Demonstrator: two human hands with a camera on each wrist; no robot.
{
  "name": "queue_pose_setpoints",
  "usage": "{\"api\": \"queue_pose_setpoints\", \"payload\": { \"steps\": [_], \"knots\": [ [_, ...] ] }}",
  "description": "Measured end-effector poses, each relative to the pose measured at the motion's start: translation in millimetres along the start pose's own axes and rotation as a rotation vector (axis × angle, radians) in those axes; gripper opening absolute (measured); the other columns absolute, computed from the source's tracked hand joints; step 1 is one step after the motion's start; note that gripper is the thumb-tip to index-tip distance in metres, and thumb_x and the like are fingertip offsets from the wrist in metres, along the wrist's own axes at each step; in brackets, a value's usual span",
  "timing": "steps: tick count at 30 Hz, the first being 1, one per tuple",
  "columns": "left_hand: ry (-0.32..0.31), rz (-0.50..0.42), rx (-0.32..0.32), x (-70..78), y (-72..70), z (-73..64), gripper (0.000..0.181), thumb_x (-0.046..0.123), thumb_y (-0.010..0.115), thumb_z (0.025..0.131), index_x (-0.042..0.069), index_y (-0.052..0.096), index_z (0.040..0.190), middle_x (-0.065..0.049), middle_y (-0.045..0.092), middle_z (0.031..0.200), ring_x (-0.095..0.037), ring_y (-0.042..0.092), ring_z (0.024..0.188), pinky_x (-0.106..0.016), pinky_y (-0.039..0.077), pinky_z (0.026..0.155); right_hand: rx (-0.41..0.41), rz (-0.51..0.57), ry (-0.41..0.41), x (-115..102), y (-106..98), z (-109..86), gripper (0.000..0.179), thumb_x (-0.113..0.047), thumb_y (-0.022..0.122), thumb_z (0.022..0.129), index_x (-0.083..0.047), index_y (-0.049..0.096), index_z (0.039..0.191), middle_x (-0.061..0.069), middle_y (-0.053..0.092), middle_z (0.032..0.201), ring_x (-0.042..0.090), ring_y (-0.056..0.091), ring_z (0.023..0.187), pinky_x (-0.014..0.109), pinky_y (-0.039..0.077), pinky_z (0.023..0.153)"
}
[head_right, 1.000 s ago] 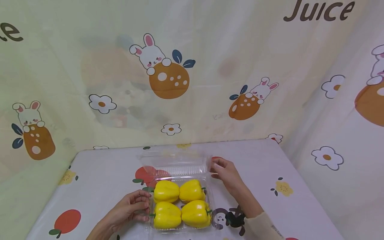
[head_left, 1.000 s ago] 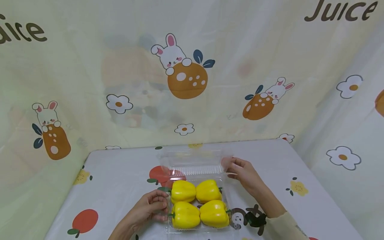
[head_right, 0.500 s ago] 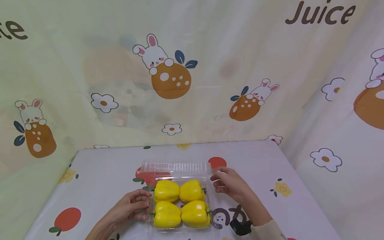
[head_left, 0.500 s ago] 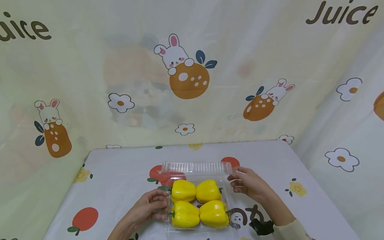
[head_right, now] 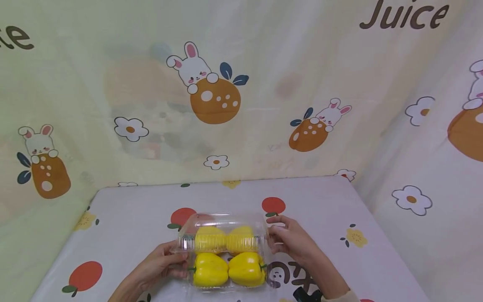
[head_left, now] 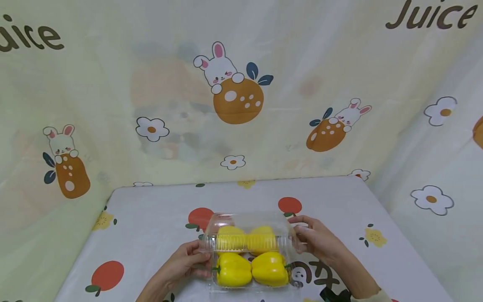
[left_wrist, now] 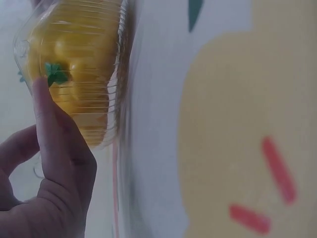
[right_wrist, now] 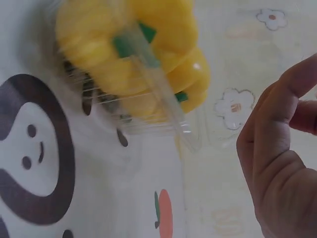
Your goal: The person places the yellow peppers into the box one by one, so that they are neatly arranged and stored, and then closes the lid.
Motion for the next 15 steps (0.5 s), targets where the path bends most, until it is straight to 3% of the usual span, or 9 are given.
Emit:
{"api": "queue_pose_setpoints", "payload": {
  "steps": [7, 15],
  "knots": [
    [-0.054, 0.042, 0.028, -2.4, 0.7, -2.6, 0.036, 0.031, 0.070, 0.103, 0.004, 0.064, 0.127, -0.001, 0.073, 0.108, -0.016, 0.073, 0.089, -0.033, 0.067, 0.079, 0.006, -0.165, -0.076, 8, 1, -3.7, 0.051, -0.007, 0.051, 0.105, 0.006, 0.034, 0.152, 0.000, 0.055, 0.080, 0.013, 0.051, 0.064, 0.023, 0.053, 0.058],
    [-0.113, 0.060, 0.040, -6.2, 2.5, -9.6, 0.046, 0.040, 0.061, 0.107, 0.004, 0.060, 0.135, -0.006, 0.069, 0.115, -0.018, 0.070, 0.092, -0.036, 0.068, 0.079, 0.048, -0.309, -0.162, 14, 4, -4.7, 0.048, -0.002, 0.055, 0.100, 0.004, 0.042, 0.145, 0.008, 0.059, 0.085, 0.012, 0.053, 0.055, 0.024, 0.051, 0.050]
  ]
}}
Point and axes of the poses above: each hand's wrist, its own z-axis towards the middle knuckle, its own y-axis out of the palm, x = y × z, the point moved 7 cm from there along z, towards the middle knuckle
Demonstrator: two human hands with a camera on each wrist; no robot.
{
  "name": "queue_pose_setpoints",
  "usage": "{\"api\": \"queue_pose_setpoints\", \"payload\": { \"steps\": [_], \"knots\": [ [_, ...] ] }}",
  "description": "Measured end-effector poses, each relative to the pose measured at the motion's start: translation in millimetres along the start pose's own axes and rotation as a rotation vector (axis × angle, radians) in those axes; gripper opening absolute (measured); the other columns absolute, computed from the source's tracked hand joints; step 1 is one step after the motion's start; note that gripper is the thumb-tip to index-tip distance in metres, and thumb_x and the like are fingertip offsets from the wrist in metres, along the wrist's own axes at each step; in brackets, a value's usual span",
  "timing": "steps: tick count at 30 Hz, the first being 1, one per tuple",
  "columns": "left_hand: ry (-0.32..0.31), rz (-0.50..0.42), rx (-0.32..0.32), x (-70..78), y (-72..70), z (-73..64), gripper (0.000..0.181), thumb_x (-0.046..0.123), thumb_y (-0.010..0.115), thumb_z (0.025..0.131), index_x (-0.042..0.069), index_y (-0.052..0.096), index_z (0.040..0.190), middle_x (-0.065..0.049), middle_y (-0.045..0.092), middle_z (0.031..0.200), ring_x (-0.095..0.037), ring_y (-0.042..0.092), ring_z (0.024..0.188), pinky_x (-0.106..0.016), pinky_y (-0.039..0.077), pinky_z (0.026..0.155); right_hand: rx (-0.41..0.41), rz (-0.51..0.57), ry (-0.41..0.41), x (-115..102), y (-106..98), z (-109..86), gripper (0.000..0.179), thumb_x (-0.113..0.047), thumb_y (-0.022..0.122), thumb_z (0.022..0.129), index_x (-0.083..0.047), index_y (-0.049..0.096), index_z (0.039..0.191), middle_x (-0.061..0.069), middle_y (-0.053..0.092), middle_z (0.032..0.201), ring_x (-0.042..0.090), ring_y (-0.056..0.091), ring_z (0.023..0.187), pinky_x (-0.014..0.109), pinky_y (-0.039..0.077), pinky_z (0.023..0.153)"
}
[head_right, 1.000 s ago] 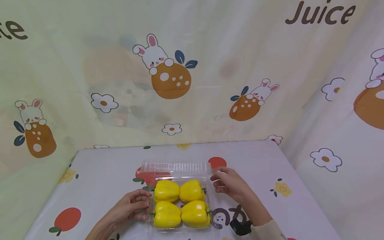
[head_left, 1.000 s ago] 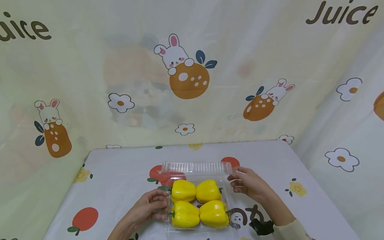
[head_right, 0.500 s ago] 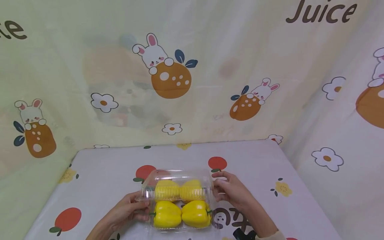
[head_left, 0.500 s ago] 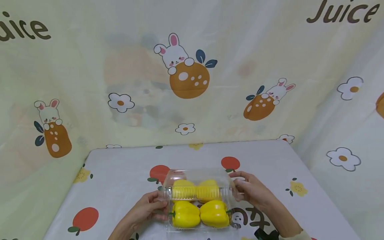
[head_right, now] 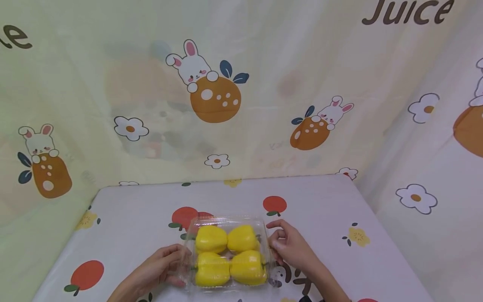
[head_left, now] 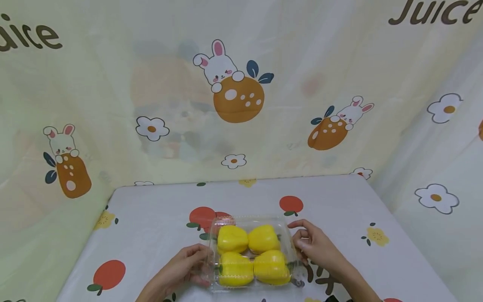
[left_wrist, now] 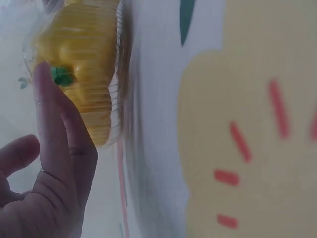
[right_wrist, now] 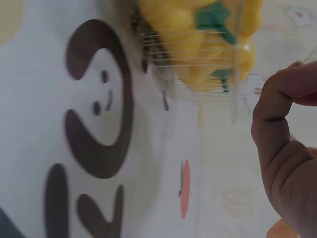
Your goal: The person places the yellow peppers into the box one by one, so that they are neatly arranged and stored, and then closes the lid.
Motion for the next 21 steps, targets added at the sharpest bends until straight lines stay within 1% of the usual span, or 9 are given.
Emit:
{"api": "queue_pose_setpoints", "payload": {
  "steps": [3, 5, 8, 12, 17, 21],
  "knots": [
    [-0.032, 0.001, -0.002, -4.7, 1.2, -3.8, 0.049, 0.043, 0.056, 0.109, 0.004, 0.059, 0.137, -0.008, 0.071, 0.118, -0.019, 0.073, 0.093, -0.036, 0.067, 0.082, -0.011, -0.025, -0.027, 2, 3, -1.5, 0.045, -0.001, 0.054, 0.101, 0.005, 0.042, 0.144, 0.010, 0.059, 0.087, 0.012, 0.053, 0.056, 0.025, 0.052, 0.049],
    [-0.050, -0.005, 0.000, -8.1, 1.7, -6.3, 0.046, 0.041, 0.053, 0.111, 0.003, 0.060, 0.137, -0.009, 0.071, 0.118, -0.019, 0.074, 0.093, -0.036, 0.067, 0.084, -0.018, -0.035, -0.037, 5, 4, -2.2, 0.044, -0.001, 0.054, 0.102, 0.004, 0.042, 0.144, 0.010, 0.059, 0.088, 0.011, 0.054, 0.056, 0.026, 0.052, 0.049],
    [-0.070, -0.020, 0.004, -12.4, 2.4, -9.6, 0.043, 0.039, 0.054, 0.111, 0.004, 0.060, 0.135, -0.007, 0.071, 0.115, -0.018, 0.074, 0.091, -0.035, 0.067, 0.087, -0.021, -0.042, -0.046, 9, 5, -2.7, 0.042, -0.003, 0.054, 0.104, 0.004, 0.042, 0.144, 0.010, 0.059, 0.089, 0.011, 0.054, 0.057, 0.027, 0.052, 0.049],
    [-0.061, -0.026, -0.012, -14.5, 3.8, -13.3, 0.043, 0.037, 0.059, 0.109, 0.004, 0.060, 0.136, -0.005, 0.070, 0.110, -0.017, 0.074, 0.090, -0.034, 0.066, 0.087, -0.016, -0.055, -0.075, 11, 5, -3.7, 0.041, -0.001, 0.056, 0.104, 0.003, 0.043, 0.143, 0.011, 0.059, 0.089, 0.010, 0.054, 0.058, 0.025, 0.051, 0.049],
    [-0.033, -0.025, -0.051, -14.8, 7.8, -17.4, 0.048, 0.034, 0.069, 0.104, 0.004, 0.057, 0.138, -0.004, 0.071, 0.102, -0.017, 0.075, 0.089, -0.032, 0.066, 0.086, -0.012, -0.073, -0.130, 15, 6, -4.6, 0.043, 0.001, 0.058, 0.103, 0.003, 0.043, 0.143, 0.011, 0.059, 0.089, 0.007, 0.054, 0.059, 0.022, 0.050, 0.050],
    [-0.025, -0.012, -0.058, -16.9, 9.6, -20.6, 0.052, 0.031, 0.074, 0.100, 0.004, 0.056, 0.140, -0.004, 0.072, 0.101, -0.017, 0.076, 0.090, -0.032, 0.066, 0.088, -0.003, -0.072, -0.146, 18, 7, -4.1, 0.045, 0.000, 0.060, 0.103, 0.002, 0.042, 0.144, 0.013, 0.059, 0.088, 0.007, 0.054, 0.060, 0.022, 0.050, 0.051]
  ]
}}
Point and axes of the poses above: each hand's wrist, its own z-axis towards the middle knuckle, its own y-axis out of the palm, x = y × z, the point moved 7 cm from there along z, towards the middle knuckle
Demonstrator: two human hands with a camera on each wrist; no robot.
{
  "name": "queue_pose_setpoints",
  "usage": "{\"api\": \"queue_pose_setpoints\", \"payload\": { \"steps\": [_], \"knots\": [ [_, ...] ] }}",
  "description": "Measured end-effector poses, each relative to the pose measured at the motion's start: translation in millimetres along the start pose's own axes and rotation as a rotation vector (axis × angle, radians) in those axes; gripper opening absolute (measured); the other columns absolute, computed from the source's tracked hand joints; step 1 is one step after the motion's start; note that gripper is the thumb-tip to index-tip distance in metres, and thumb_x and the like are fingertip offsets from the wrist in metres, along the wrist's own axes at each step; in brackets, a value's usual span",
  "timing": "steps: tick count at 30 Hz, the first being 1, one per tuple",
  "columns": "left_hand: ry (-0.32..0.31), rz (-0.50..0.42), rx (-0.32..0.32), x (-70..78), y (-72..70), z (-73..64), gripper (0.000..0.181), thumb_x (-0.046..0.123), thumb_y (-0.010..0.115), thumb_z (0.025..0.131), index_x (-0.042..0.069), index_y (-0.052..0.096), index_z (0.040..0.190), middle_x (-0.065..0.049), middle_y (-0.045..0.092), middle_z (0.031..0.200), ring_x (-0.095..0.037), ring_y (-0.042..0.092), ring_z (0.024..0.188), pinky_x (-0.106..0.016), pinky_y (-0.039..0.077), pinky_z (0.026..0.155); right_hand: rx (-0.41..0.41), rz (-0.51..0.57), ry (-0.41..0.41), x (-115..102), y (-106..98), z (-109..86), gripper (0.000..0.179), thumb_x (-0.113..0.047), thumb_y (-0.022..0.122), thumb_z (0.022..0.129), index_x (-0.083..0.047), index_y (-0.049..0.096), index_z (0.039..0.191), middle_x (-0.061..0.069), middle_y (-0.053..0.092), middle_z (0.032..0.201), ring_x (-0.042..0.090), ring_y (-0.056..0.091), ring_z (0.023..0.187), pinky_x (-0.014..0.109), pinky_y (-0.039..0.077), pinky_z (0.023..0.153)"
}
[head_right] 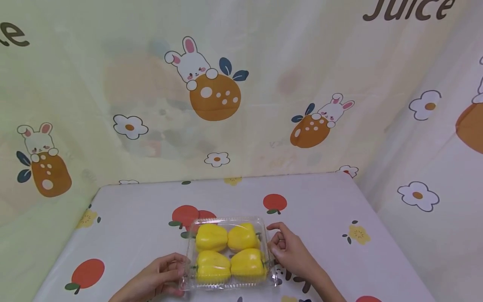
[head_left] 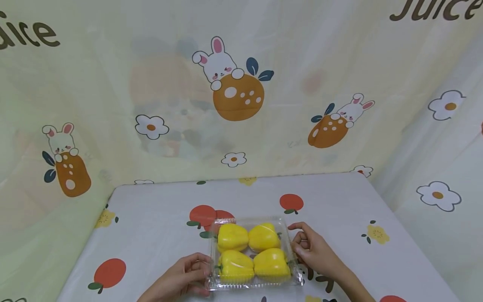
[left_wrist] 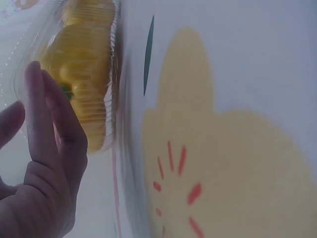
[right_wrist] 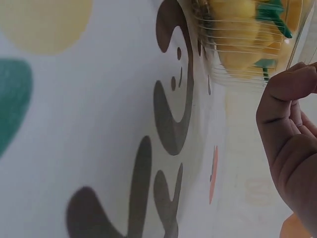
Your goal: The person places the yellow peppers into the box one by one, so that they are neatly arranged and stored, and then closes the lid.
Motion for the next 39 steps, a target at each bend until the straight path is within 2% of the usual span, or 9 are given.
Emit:
{"api": "queue_pose_setpoints", "payload": {
  "steps": [6, 13, 19, 25, 27, 30, 32, 34, 39],
  "knots": [
    [-0.020, 0.028, -0.023, -7.4, 2.9, -4.7, 0.046, 0.030, 0.073, 0.101, 0.003, 0.061, 0.136, -0.004, 0.075, 0.103, -0.016, 0.075, 0.089, -0.028, 0.065, 0.088, 0.048, -0.035, 0.039, 3, 0, -1.3, 0.040, -0.010, 0.063, 0.105, 0.002, 0.044, 0.138, 0.010, 0.060, 0.087, 0.008, 0.054, 0.058, 0.023, 0.051, 0.051],
    [-0.035, 0.151, -0.096, -10.5, 12.5, -9.0, 0.035, 0.036, 0.066, 0.105, 0.003, 0.074, 0.112, 0.003, 0.074, 0.085, -0.008, 0.064, 0.073, -0.015, 0.055, 0.069, 0.063, -0.133, 0.025, 4, 0, -7.6, 0.027, -0.020, 0.063, 0.107, 0.000, 0.053, 0.122, 0.005, 0.058, 0.077, 0.007, 0.053, 0.050, 0.024, 0.049, 0.044],
    [-0.031, 0.185, -0.101, -10.2, 18.5, -8.3, 0.040, 0.039, 0.061, 0.106, 0.002, 0.076, 0.105, 0.005, 0.068, 0.077, -0.009, 0.061, 0.073, -0.016, 0.054, 0.069, -0.075, -0.003, 0.059, 11, 3, -14.5, 0.035, -0.009, 0.058, 0.105, 0.007, 0.044, 0.132, 0.008, 0.060, 0.084, 0.016, 0.058, 0.055, 0.029, 0.055, 0.047],
    [-0.043, 0.174, -0.098, -9.7, 22.5, -9.7, 0.039, 0.040, 0.062, 0.106, 0.004, 0.075, 0.107, 0.004, 0.065, 0.078, -0.011, 0.061, 0.076, -0.017, 0.054, 0.071, -0.347, 0.185, 0.067, 18, 11, -31.4, 0.035, -0.009, 0.051, 0.109, 0.012, 0.042, 0.135, 0.012, 0.069, 0.087, 0.014, 0.065, 0.062, 0.027, 0.059, 0.052],
    [-0.049, 0.176, -0.093, -10.1, 22.7, -9.5, 0.038, 0.041, 0.062, 0.105, 0.004, 0.075, 0.106, 0.004, 0.064, 0.077, -0.011, 0.060, 0.075, -0.017, 0.053, 0.070, -0.426, 0.240, 0.091, 20, 15, -36.8, 0.033, -0.013, 0.050, 0.110, 0.012, 0.046, 0.131, 0.023, 0.068, 0.084, 0.011, 0.065, 0.063, 0.022, 0.059, 0.054],
    [-0.055, 0.179, -0.090, -11.4, 21.5, -9.1, 0.037, 0.040, 0.062, 0.106, 0.005, 0.074, 0.103, 0.004, 0.063, 0.077, -0.011, 0.059, 0.074, -0.017, 0.051, 0.068, -0.520, 0.311, 0.140, 24, 21, -44.0, 0.034, -0.018, 0.049, 0.112, 0.014, 0.051, 0.125, 0.044, 0.059, 0.091, 0.007, 0.067, 0.068, 0.018, 0.058, 0.058],
    [-0.057, 0.185, -0.088, -12.0, 20.4, -8.6, 0.036, 0.040, 0.062, 0.106, 0.006, 0.074, 0.102, 0.004, 0.062, 0.076, -0.010, 0.058, 0.072, -0.017, 0.050, 0.067, -0.557, 0.325, 0.148, 25, 24, -47.2, 0.036, -0.018, 0.049, 0.112, 0.017, 0.053, 0.121, 0.051, 0.052, 0.096, 0.006, 0.066, 0.070, 0.015, 0.057, 0.060],
    [-0.061, 0.188, -0.089, -12.8, 20.0, -8.1, 0.035, 0.040, 0.062, 0.106, 0.006, 0.073, 0.101, 0.004, 0.062, 0.077, -0.010, 0.056, 0.071, -0.018, 0.048, 0.066, -0.575, 0.323, 0.149, 26, 26, -49.0, 0.037, -0.019, 0.049, 0.113, 0.018, 0.055, 0.119, 0.051, 0.051, 0.096, 0.004, 0.065, 0.070, 0.014, 0.056, 0.061],
    [-0.067, 0.194, -0.083, -13.3, 19.8, -6.4, 0.037, 0.040, 0.060, 0.107, 0.006, 0.072, 0.104, 0.004, 0.063, 0.078, -0.010, 0.056, 0.073, -0.019, 0.049, 0.068, -0.566, 0.333, 0.156, 26, 28, -48.3, 0.039, -0.020, 0.050, 0.112, 0.018, 0.058, 0.116, 0.041, 0.057, 0.086, 0.005, 0.062, 0.066, 0.013, 0.055, 0.060]
  ]
}}
Point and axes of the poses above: each hand's wrist, its own z-axis towards the middle knuckle, its own y-axis out of the palm, x = y × z, the point moved 7 cm from there along z, towards the middle knuckle
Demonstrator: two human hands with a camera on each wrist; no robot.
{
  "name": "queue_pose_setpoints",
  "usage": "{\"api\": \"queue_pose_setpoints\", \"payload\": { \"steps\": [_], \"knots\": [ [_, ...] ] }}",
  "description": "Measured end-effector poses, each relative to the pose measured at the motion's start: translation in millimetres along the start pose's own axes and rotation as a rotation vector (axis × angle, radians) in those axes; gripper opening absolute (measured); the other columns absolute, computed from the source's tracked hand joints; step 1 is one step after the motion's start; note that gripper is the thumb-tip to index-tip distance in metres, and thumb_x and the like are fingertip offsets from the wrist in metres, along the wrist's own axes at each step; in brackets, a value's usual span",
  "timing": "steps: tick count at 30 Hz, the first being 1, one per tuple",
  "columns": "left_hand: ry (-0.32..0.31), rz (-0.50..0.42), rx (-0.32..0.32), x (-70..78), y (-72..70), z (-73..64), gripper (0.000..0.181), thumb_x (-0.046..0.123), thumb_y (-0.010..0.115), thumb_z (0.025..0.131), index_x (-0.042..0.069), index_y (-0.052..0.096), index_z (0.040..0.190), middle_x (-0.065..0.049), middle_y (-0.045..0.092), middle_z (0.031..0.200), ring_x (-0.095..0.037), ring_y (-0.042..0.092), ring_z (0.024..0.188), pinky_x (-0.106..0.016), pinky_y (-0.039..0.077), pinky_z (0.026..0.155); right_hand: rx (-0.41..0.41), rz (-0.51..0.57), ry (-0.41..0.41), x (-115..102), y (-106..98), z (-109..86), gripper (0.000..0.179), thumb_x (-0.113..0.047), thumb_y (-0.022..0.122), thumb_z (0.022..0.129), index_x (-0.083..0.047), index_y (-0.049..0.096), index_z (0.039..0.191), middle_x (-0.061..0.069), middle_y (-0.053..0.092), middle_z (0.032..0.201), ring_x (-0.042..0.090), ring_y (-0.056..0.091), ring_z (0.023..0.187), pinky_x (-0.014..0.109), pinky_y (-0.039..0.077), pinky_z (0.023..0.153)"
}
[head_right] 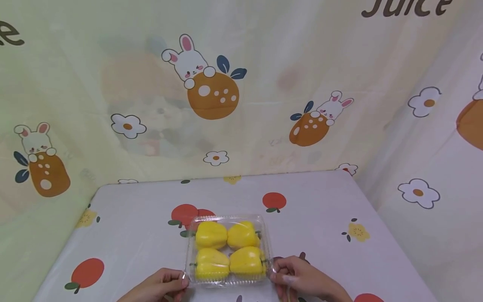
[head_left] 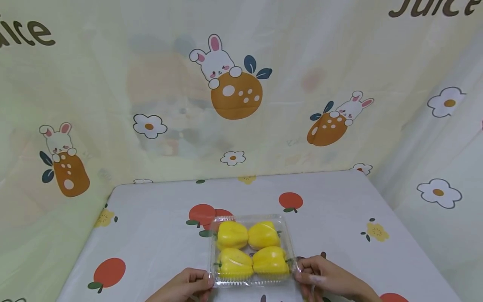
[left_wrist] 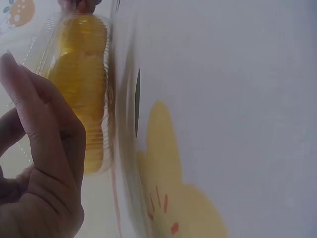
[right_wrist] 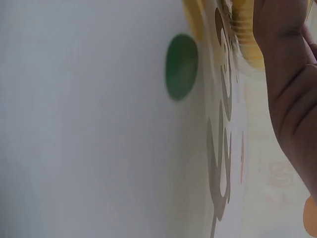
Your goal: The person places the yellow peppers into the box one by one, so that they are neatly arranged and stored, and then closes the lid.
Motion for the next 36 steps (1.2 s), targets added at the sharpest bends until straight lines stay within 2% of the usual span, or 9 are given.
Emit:
{"api": "queue_pose_setpoints", "payload": {
  "steps": [3, 6, 12, 17, 23, 28, 33, 36],
  "knots": [
    [0.000, -0.002, 0.010, 0.8, -0.5, 1.1, 0.037, 0.041, 0.060, 0.107, 0.006, 0.073, 0.104, 0.004, 0.064, 0.078, -0.010, 0.057, 0.074, -0.019, 0.049, 0.069, 0.003, 0.047, 0.022, 1, -1, 1.5, 0.043, -0.021, 0.050, 0.112, 0.022, 0.053, 0.118, 0.021, 0.068, 0.079, 0.005, 0.062, 0.066, 0.015, 0.056, 0.060],
    [0.002, -0.009, 0.015, 1.5, -0.6, 1.6, 0.037, 0.040, 0.060, 0.107, 0.005, 0.074, 0.103, 0.004, 0.065, 0.077, -0.010, 0.056, 0.073, -0.020, 0.048, 0.068, 0.008, 0.086, 0.040, 3, -2, 2.7, 0.048, -0.022, 0.051, 0.112, 0.025, 0.048, 0.120, 0.001, 0.072, 0.086, 0.005, 0.064, 0.067, 0.017, 0.058, 0.060],
    [-0.002, -0.025, 0.048, 0.3, -4.2, 1.3, 0.037, 0.041, 0.063, 0.106, 0.005, 0.074, 0.104, 0.004, 0.065, 0.077, -0.010, 0.057, 0.072, -0.019, 0.047, 0.065, 0.028, 0.112, -0.002, 2, -4, 6.0, 0.045, -0.017, 0.050, 0.112, 0.027, 0.042, 0.118, 0.000, 0.072, 0.089, 0.005, 0.066, 0.070, 0.017, 0.058, 0.059],
    [0.011, -0.093, 0.056, 1.6, -8.2, 4.0, 0.033, 0.037, 0.064, 0.106, 0.005, 0.074, 0.104, 0.005, 0.066, 0.077, -0.009, 0.058, 0.069, -0.017, 0.047, 0.062, 0.056, 0.115, -0.022, 1, -5, 10.3, 0.043, -0.015, 0.048, 0.113, 0.027, 0.043, 0.119, 0.002, 0.071, 0.090, 0.007, 0.067, 0.072, 0.019, 0.060, 0.060],
    [0.043, -0.148, 0.065, 5.1, -11.9, 9.4, 0.033, 0.035, 0.062, 0.106, 0.004, 0.072, 0.106, 0.004, 0.066, 0.079, -0.009, 0.058, 0.065, -0.019, 0.054, 0.061, 0.142, 0.079, 0.009, -1, -7, 14.7, 0.047, -0.023, 0.051, 0.113, 0.024, 0.048, 0.117, 0.003, 0.071, 0.088, 0.011, 0.066, 0.072, 0.023, 0.062, 0.061],
    [0.052, -0.168, 0.087, 6.3, -15.3, 13.9, 0.038, 0.038, 0.060, 0.107, 0.003, 0.074, 0.113, 0.003, 0.069, 0.083, -0.009, 0.059, 0.065, -0.020, 0.058, 0.064, 0.212, 0.078, 0.027, -3, -9, 17.5, 0.040, -0.026, 0.054, 0.112, 0.015, 0.055, 0.111, 0.004, 0.070, 0.089, 0.014, 0.067, 0.073, 0.026, 0.063, 0.063],
    [0.058, -0.182, 0.114, 7.9, -17.3, 15.4, 0.037, 0.036, 0.061, 0.106, 0.002, 0.074, 0.113, 0.004, 0.069, 0.083, -0.008, 0.059, 0.064, -0.020, 0.057, 0.063, 0.268, 0.085, 0.057, -2, -9, 19.3, 0.036, -0.028, 0.057, 0.110, 0.008, 0.059, 0.109, 0.004, 0.070, 0.090, 0.015, 0.067, 0.074, 0.026, 0.062, 0.063],
    [0.071, -0.197, 0.122, 8.8, -17.6, 15.4, 0.035, 0.035, 0.062, 0.106, 0.003, 0.075, 0.110, 0.004, 0.069, 0.081, -0.007, 0.058, 0.063, -0.020, 0.056, 0.063, 0.282, 0.082, 0.059, -2, -10, 20.3, 0.038, -0.028, 0.057, 0.110, 0.010, 0.058, 0.110, 0.004, 0.070, 0.090, 0.015, 0.067, 0.074, 0.026, 0.062, 0.063]
  ]
}}
Point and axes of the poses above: each hand's wrist, its own z-axis towards the middle knuckle, its own y-axis out of the palm, x = y × z, the point moved 7 cm from there along z, towards the middle knuckle
